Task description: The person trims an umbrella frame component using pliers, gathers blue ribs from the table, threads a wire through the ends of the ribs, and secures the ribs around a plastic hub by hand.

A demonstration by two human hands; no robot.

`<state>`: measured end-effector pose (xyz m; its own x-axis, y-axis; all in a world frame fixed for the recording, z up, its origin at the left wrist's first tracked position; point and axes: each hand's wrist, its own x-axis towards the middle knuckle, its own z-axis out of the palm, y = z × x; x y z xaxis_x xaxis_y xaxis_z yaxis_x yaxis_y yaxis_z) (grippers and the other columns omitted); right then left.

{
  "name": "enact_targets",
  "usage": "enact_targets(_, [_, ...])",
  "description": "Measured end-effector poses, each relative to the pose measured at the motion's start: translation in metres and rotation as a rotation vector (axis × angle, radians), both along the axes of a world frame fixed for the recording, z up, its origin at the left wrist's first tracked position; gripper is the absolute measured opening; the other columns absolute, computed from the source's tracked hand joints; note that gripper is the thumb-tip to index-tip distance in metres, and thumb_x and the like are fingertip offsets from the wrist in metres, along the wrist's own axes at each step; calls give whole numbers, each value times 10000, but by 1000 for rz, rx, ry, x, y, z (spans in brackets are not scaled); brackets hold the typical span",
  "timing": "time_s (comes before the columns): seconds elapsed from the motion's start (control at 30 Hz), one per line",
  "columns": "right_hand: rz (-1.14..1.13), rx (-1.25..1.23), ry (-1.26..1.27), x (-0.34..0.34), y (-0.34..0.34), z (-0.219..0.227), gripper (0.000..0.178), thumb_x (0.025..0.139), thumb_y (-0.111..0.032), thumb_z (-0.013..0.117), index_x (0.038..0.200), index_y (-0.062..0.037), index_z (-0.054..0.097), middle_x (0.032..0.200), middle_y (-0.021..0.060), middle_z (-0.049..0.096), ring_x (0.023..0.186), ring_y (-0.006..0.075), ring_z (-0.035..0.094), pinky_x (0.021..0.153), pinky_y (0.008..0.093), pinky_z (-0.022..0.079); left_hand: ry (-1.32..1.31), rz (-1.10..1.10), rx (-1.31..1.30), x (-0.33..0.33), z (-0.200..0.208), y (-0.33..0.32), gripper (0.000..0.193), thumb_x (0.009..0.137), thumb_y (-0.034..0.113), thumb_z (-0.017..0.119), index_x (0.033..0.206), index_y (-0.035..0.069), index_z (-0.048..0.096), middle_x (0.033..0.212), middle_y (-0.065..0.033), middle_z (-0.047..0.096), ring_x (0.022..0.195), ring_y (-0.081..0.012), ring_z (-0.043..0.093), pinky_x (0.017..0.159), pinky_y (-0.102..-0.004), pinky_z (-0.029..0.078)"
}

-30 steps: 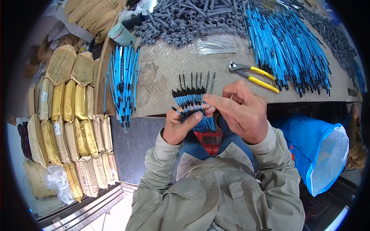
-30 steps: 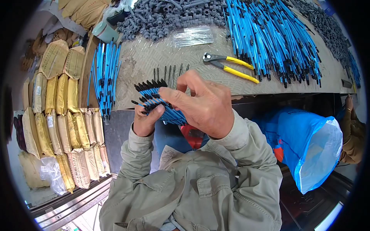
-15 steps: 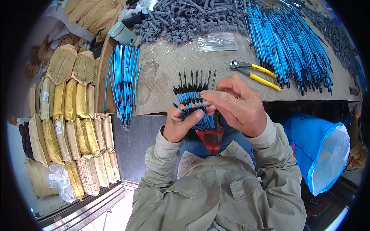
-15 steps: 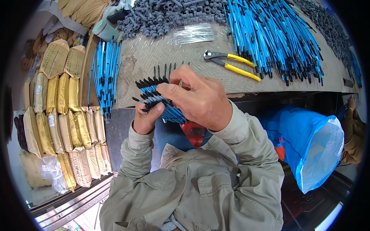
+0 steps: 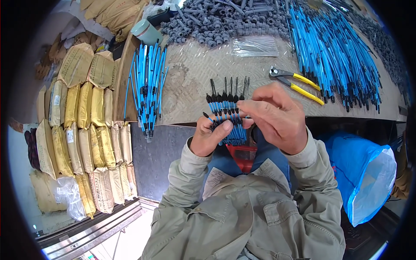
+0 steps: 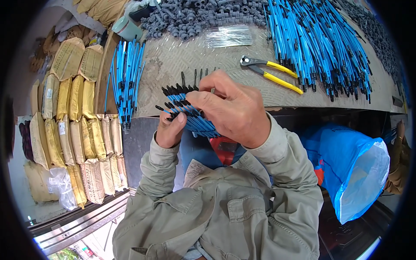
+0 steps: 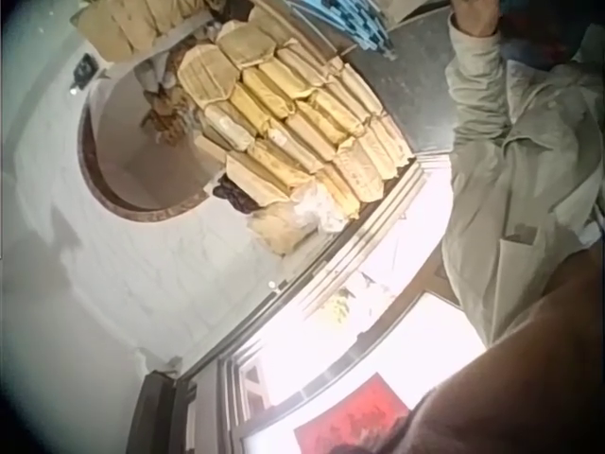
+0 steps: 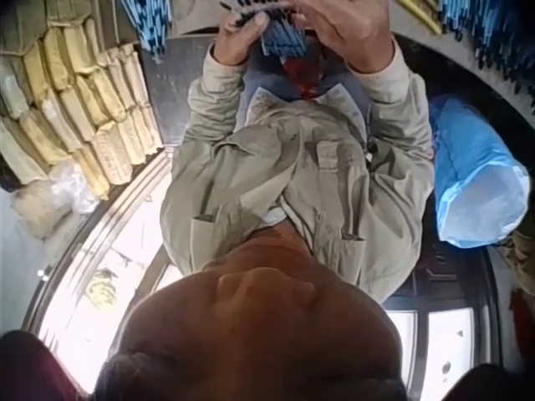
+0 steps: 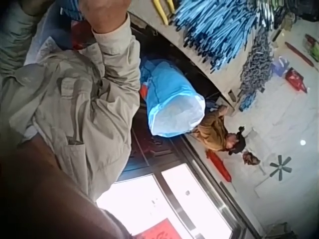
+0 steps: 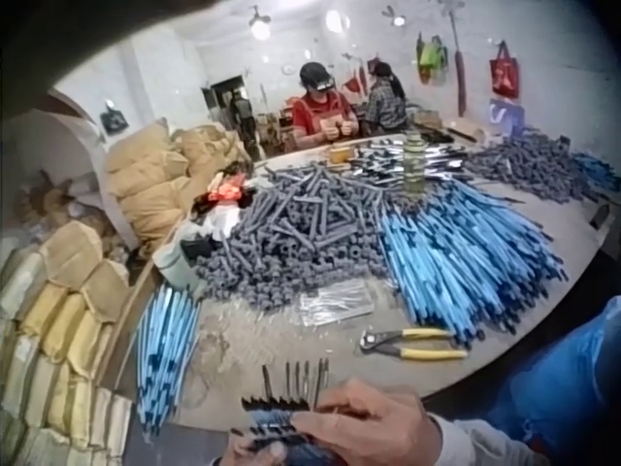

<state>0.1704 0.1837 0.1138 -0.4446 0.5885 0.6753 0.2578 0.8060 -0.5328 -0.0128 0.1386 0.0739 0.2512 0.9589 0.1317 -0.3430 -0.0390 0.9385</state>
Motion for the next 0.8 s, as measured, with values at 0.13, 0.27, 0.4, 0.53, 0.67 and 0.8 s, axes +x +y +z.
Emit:
enact_targets(0.13, [-16, 45, 21, -4, 7, 0, 260, 631, 27, 642, 877, -56, 637, 777, 50, 506, 540, 141, 534, 454, 250, 423, -25, -1, -14, -5, -7, 0, 307, 904, 144, 504, 1133, -51, 563, 991, -97, 640, 943, -157, 588, 853, -292, 450])
enact_targets(0.27, [27, 44, -31, -3, 7, 6, 272, 652, 59, 628, 904, -42, 646, 788, 58, 506, 562, 124, 556, 464, 236, 438, 11, 13, -6, -7, -13, -1, 314, 896, 161, 514, 1129, -44, 565, 976, -80, 640, 924, -141, 584, 831, -278, 451])
enact_targets(0.4, [41, -16, -34, -4, 3, 1, 297, 675, 92, 612, 944, -28, 650, 796, 66, 504, 586, 113, 583, 478, 219, 454, 50, 43, -7, -11, -22, -1, 315, 889, 181, 531, 1114, -35, 575, 970, -63, 635, 892, -122, 577, 802, -260, 449])
enact_targets(0.53, [25, 8, -45, -2, 2, 3, 325, 662, 93, 614, 961, -33, 644, 783, 64, 499, 573, 115, 588, 471, 221, 453, 52, 64, -43, -7, -16, 0, 312, 883, 200, 543, 1092, -27, 588, 967, -54, 630, 866, -107, 570, 781, -249, 445])
enact_targets(0.67, [15, 40, -53, -2, 0, 3, 345, 650, 89, 618, 971, -37, 640, 774, 61, 496, 570, 119, 589, 470, 222, 454, 30, 88, -48, -2, -9, -1, 309, 881, 206, 546, 1082, -25, 590, 960, -54, 629, 860, -102, 567, 771, -249, 448])
enact_targets(0.8, [18, 52, -55, 0, 0, 3, 357, 640, 83, 624, 976, -37, 637, 774, 62, 499, 572, 121, 588, 470, 225, 456, 37, 83, -19, -3, -11, 0, 311, 883, 206, 544, 1086, -26, 584, 961, -57, 629, 862, -105, 568, 763, -253, 454])
